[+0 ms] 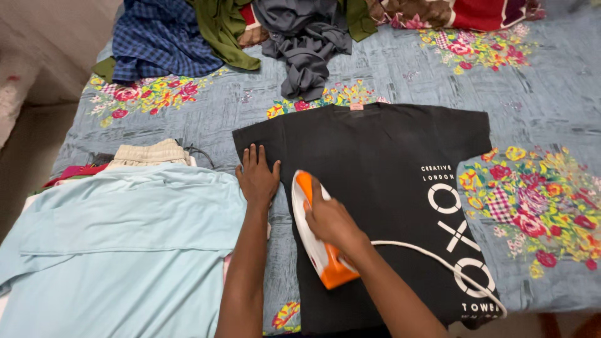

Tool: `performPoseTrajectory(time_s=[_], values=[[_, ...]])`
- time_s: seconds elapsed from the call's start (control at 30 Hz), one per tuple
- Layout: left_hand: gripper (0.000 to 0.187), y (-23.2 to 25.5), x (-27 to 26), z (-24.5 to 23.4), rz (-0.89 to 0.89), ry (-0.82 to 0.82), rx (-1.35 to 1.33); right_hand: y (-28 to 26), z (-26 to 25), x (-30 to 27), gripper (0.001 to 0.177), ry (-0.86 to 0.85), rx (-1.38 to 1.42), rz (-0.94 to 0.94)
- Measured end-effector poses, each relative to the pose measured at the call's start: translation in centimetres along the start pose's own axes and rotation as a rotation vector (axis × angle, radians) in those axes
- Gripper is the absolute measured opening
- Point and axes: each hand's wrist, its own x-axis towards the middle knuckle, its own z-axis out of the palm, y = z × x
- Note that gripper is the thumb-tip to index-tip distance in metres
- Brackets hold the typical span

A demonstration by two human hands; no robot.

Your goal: The person irons a black t-shirt and then a green long-sleeved shirt on a bed. They smooth the garments with their hands, use an electric iron to press the fabric, and button the collar of the green shirt.

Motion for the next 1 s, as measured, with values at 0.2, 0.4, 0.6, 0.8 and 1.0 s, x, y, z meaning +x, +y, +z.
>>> performPoseTrajectory(time_s=[0.2,0.4,0.6,0.8,1.0], values=[[0.065,-0.1,-0.3,0.3,0.018,0.029,0.002,2.5,2.4,-11.5,0.073,-0.074,-0.064,-0.109],[0.064,-0.2,-0.3,0.5,0.026,0.03,0.012,3.4,3.0,-15.4,0.082,-0.211,0.035,-0.025],[0.064,0.0,-0.2,0.2,0.029,0.023,0.02,1.3,1.8,-12.1,0.072,-0.103,0.036,-0.058],[0.063,-0.2,-0.2,0.4,0.048,0.026,0.027,1.9,2.0,-16.7,0.077,-0.269,0.002,-0.058],[0.064,-0.9,-0.1,1.2,0.082,0.055,0.029,5.8,2.5,-23.2,0.086,-0.603,-0.275,0.215]])
